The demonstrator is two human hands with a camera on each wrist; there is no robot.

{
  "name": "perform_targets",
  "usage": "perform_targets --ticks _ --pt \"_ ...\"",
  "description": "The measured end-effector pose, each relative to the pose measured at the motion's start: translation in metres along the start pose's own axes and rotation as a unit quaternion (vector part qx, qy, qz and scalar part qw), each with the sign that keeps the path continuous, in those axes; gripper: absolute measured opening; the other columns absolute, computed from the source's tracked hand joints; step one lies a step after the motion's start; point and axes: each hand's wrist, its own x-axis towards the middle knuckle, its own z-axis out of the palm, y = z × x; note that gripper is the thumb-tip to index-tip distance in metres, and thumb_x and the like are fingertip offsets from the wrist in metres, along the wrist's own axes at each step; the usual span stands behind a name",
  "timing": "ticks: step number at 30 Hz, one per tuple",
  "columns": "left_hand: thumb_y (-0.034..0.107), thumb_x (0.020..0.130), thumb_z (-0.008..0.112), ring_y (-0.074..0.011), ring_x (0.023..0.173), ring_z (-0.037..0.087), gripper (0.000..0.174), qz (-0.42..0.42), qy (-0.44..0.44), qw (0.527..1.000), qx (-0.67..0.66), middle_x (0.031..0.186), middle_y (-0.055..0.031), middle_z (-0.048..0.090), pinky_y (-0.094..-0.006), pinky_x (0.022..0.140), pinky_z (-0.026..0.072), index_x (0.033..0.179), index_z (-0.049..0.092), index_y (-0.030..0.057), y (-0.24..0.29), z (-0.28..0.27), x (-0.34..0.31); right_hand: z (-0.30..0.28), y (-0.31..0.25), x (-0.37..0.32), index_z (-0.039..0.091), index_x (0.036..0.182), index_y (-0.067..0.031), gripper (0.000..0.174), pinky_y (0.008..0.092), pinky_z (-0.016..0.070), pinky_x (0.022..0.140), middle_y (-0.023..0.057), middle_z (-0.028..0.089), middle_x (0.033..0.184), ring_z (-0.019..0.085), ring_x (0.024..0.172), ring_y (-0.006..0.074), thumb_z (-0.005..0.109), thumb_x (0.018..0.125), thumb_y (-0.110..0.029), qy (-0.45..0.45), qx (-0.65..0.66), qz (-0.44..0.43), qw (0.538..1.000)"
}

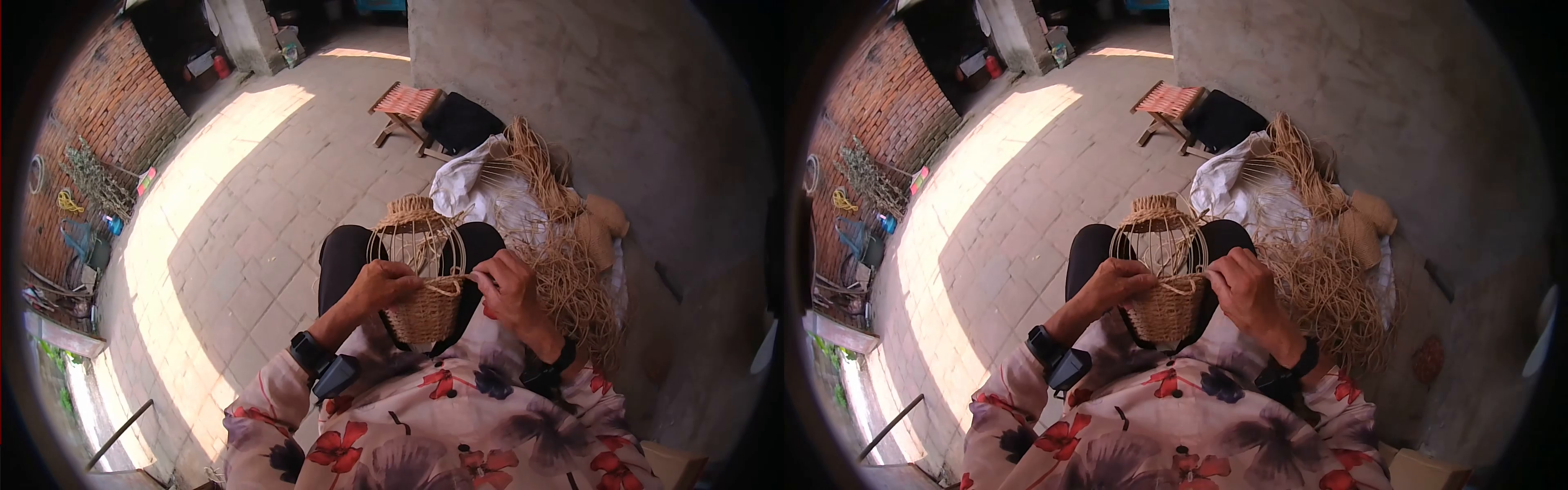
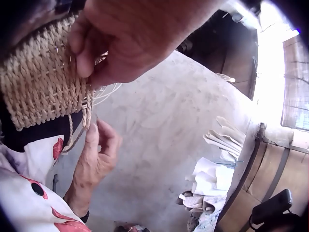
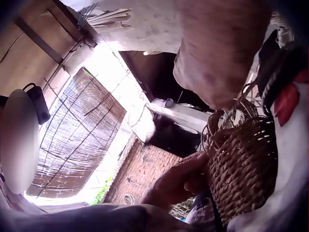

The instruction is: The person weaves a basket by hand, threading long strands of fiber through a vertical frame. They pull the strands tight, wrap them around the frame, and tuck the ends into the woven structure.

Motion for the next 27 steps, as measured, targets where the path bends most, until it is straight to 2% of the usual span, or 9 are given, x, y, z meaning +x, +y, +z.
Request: perform_targets --ticks 3,5,6,9,12,14,22,24,27 --pt "0.022 0.089 0.065 -0.008 0.061 0.059 0.023 0.0 0.008 1.0 0.018 0.071 -0.0046 0.066 -0.0251 0.052 0.0498 0.094 0.071 -0.0001 0.0 0.001 0.002 0.011 -0.006 -0.013 0.064 0.093 -0.0005 0.017 0.0348 0.0452 0.056 0.0074 0.055 0.072 0.056 0.063 0.0192 0.07 0.082 -0.012 -0.057 0.181 0.153 0.97" --pt "0.021 0.089 0.065 -0.0083 0.061 0.059 0.023 0.025 0.027 0.999 0.018 0.072 -0.0053 0.067 -0.0254 0.052 0.0493 0.094 0.071 -0.0006 -0.006 0.003 0.0 0.009 -0.012 -0.011 0.064 0.106 0.0015 0.027 0.0288 0.0439 0.05 0.0024 0.059 0.071 0.053 0.059 0.0088 0.066 0.09 -0.02 -0.123 0.369 0.362 0.847" --pt "0.021 0.089 0.065 -0.0083 0.061 0.059 0.023 0.024 0.026 0.999 0.019 0.072 -0.0053 0.067 -0.0254 0.052 0.0493 0.094 0.071 -0.0006 -0.007 0.002 0.0 0.01 -0.009 -0.01 0.064 0.106 0.0015 0.027 0.0288 0.0439 0.05 0.0024 0.059 0.071 0.053 0.059 0.0088 0.066 0.09 -0.02 -0.123 0.371 0.362 0.846" --pt "0.021 0.092 0.063 -0.0062 0.065 0.057 0.023 0.034 0.016 0.999 0.029 0.075 -0.0007 0.062 -0.0231 0.056 0.05 0.095 0.069 -0.0011 -0.01 0.004 0.0 0.012 0.003 -0.012 0.06 0.111 -0.0023 0.029 0.0246 0.044 0.052 0.0004 0.059 0.074 0.052 0.059 0.0077 0.063 0.093 -0.025 -0.067 0.685 0.459 0.562" --pt "0.02 0.092 0.063 -0.0065 0.066 0.057 0.023 0.032 0.021 0.999 0.016 0.075 -0.0009 0.062 -0.0233 0.057 0.0503 0.094 0.068 -0.0016 -0.008 0.004 -0.002 0.024 0.008 -0.007 0.06 0.108 -0.0035 0.024 0.0247 0.0452 0.054 0.0013 0.06 0.076 0.055 0.06 0.0076 0.062 0.094 -0.023 -0.019 0.755 0.391 0.527" --pt "0.02 0.092 0.064 -0.0066 0.066 0.058 0.023 0.035 0.015 0.999 -0.011 0.075 -0.001 0.062 -0.0234 0.057 0.0503 0.094 0.068 -0.0024 -0.008 0.003 -0.003 0.029 0.013 -0.001 0.058 0.109 -0.0042 0.024 0.0237 0.0464 0.057 0.0024 0.062 0.079 0.057 0.063 0.0076 0.061 0.094 -0.022 -0.023 0.761 0.375 0.529" --pt "0.02 0.091 0.065 -0.0078 0.062 0.059 0.022 0.021 0.015 1.0 -0.014 0.069 -0.0011 0.062 -0.0235 0.055 0.0491 0.088 0.067 -0.0015 -0.017 0.001 0.003 0.034 0.006 0.046 0.06 0.107 -0.0033 0.015 0.0237 0.048 0.069 0.004 0.064 0.089 0.057 0.077 0.0068 0.057 0.095 -0.013 -0.093 0.569 0.279 0.768" --pt "0.02 0.09 0.065 -0.008 0.061 0.059 0.022 0.015 0.02 1.0 0.0 0.068 -0.001 0.062 -0.0236 0.055 0.0488 0.086 0.067 -0.0011 -0.018 0.001 0.003 0.038 0.004 0.053 0.063 0.1 -0.0037 0.011 0.0287 0.049 0.07 0.0062 0.064 0.091 0.058 0.077 0.0127 0.058 0.092 -0.008 -0.131 0.288 0.122 0.941" --pt "0.02 0.089 0.065 -0.0076 0.059 0.058 0.022 0.012 0.031 0.999 0.038 0.066 -0.0011 0.061 -0.024 0.054 0.0481 0.083 0.066 -0.0011 -0.02 0.002 0.002 0.043 -0.01 0.051 0.063 0.092 -0.0037 0.006 0.0343 0.0477 0.067 0.0113 0.061 0.084 0.06 0.076 0.0238 0.058 0.089 -0.005 -0.082 0.225 0.059 0.969"
